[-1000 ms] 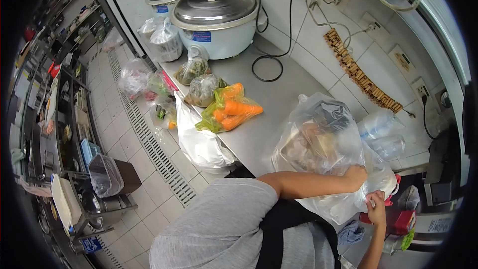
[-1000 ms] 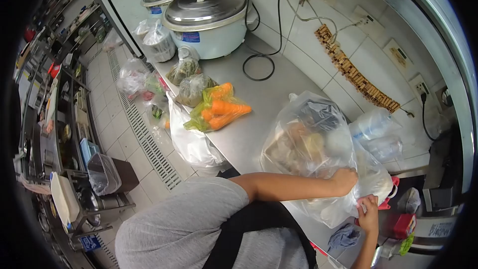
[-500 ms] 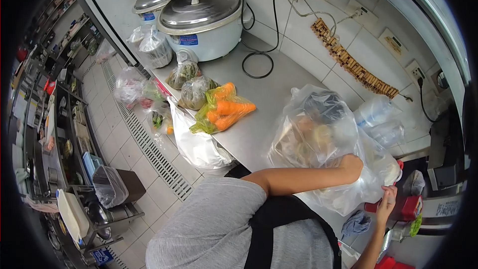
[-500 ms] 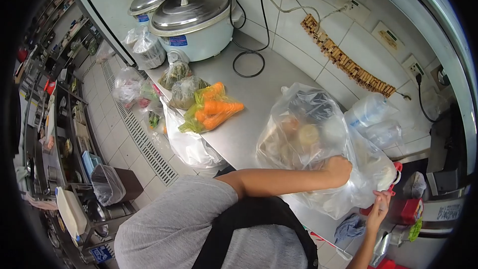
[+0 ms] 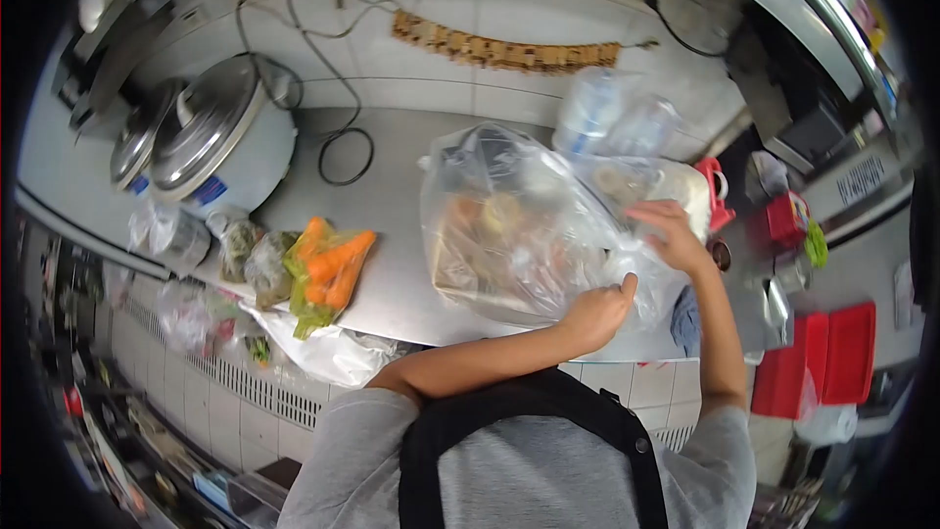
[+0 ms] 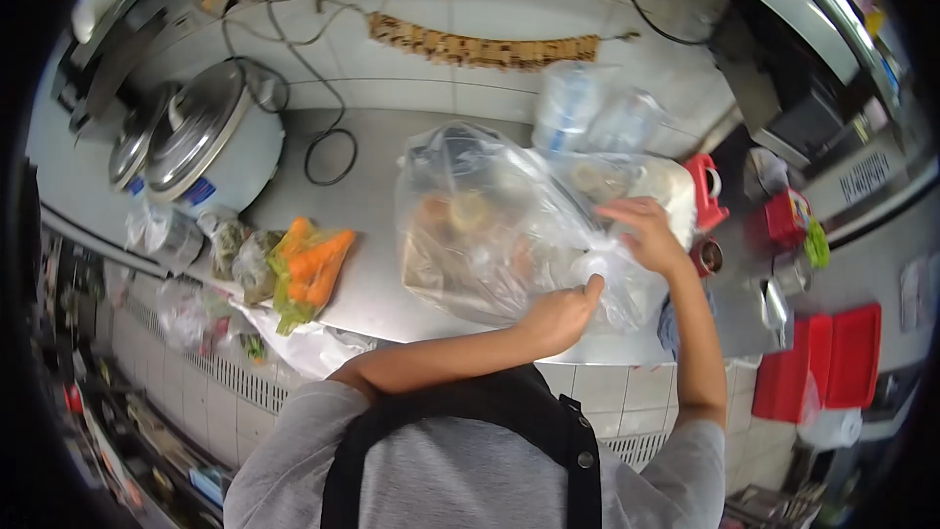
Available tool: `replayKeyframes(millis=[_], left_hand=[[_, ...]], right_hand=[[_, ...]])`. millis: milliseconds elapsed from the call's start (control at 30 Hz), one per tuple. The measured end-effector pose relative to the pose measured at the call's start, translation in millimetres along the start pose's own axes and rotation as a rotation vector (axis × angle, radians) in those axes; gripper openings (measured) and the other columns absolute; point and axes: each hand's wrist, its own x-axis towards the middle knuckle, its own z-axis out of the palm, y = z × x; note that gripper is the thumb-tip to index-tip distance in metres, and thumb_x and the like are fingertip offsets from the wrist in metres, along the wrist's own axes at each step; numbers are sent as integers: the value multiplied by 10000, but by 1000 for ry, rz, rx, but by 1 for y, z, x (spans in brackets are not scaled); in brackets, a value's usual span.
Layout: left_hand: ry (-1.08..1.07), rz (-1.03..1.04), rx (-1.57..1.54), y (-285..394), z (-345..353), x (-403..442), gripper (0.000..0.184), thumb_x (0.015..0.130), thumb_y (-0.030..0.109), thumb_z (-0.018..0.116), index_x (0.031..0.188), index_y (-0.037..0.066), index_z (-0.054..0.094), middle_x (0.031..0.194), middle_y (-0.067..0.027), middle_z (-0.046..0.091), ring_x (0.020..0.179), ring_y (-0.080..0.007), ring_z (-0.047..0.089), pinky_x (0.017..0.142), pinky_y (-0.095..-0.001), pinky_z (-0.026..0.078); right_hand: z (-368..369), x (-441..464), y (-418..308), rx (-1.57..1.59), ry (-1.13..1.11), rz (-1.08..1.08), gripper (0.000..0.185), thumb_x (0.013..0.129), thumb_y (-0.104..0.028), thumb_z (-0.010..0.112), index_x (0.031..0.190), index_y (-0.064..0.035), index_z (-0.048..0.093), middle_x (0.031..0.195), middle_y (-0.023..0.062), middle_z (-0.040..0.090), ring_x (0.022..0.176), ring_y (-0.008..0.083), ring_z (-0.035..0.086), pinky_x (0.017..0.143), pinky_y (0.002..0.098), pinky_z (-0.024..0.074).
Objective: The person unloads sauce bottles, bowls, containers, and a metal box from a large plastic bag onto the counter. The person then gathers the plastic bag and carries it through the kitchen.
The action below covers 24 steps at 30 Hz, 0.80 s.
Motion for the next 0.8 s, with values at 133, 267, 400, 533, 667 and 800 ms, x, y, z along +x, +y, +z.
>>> replayKeyframes(millis=[133, 267, 400, 533, 667, 800], left_hand=[[-87, 302, -41, 17, -24, -8, 286, 699, -5, 489, 974, 31, 416, 646, -158, 567, 598, -350, 578, 528, -431, 439], [-494, 453, -189, 21, -40, -32, 249, 694, 44, 524, 938, 85, 499, 665, -138, 582, 623, -344, 581, 563, -440, 440], [-719, 332, -315, -12, -16, -65, 190, 728, 103, 557, 917, 84, 547, 686, -161, 589, 659, -340, 588, 592, -432, 454], [-564, 94, 15, 9, -89, -75, 183, 798, 197, 560, 923, 64, 579, 720, -169, 594, 720, -336, 592, 661, -407, 469], [-23, 173, 212, 22, -132, -26, 303, 811, 238, 565, 1020, 18, 556, 908, -170, 595, 898, -321, 574, 756, -388, 454], [-97, 273, 120, -33, -73, 25, 406, 800, 249, 577, 1106, -8, 509, 1180, -232, 467, 1130, -388, 430, 906, -503, 338]], right_hand=[[23, 19, 25, -222, -206, -6, 393, 663, 26, 585, 1007, -159, 634, 1016, 52, 614, 979, 292, 525, 892, 369, 384], [-7, 61, 74, 194, 200, 11, 311, 680, 90, 464, 910, -35, 631, 821, 99, 629, 749, 210, 583, 722, 283, 448], [-45, 96, 144, 510, 601, 259, 179, 842, -67, 494, 954, -22, 626, 843, 16, 635, 761, 97, 562, 731, 230, 435], [-76, 90, 102, -111, 1040, 461, 319, 709, -143, 645, 1018, -75, 607, 893, 103, 581, 827, 215, 563, 739, 321, 452], [-91, 52, -35, -39, 1410, 179, 345, 669, -89, 664, 990, -46, 544, 920, 98, 516, 827, 238, 518, 728, 339, 431], [-14, 21, -87, 344, 873, -423, 153, 747, -81, 626, 819, -23, 504, 880, 111, 542, 839, 215, 511, 724, 298, 411]])
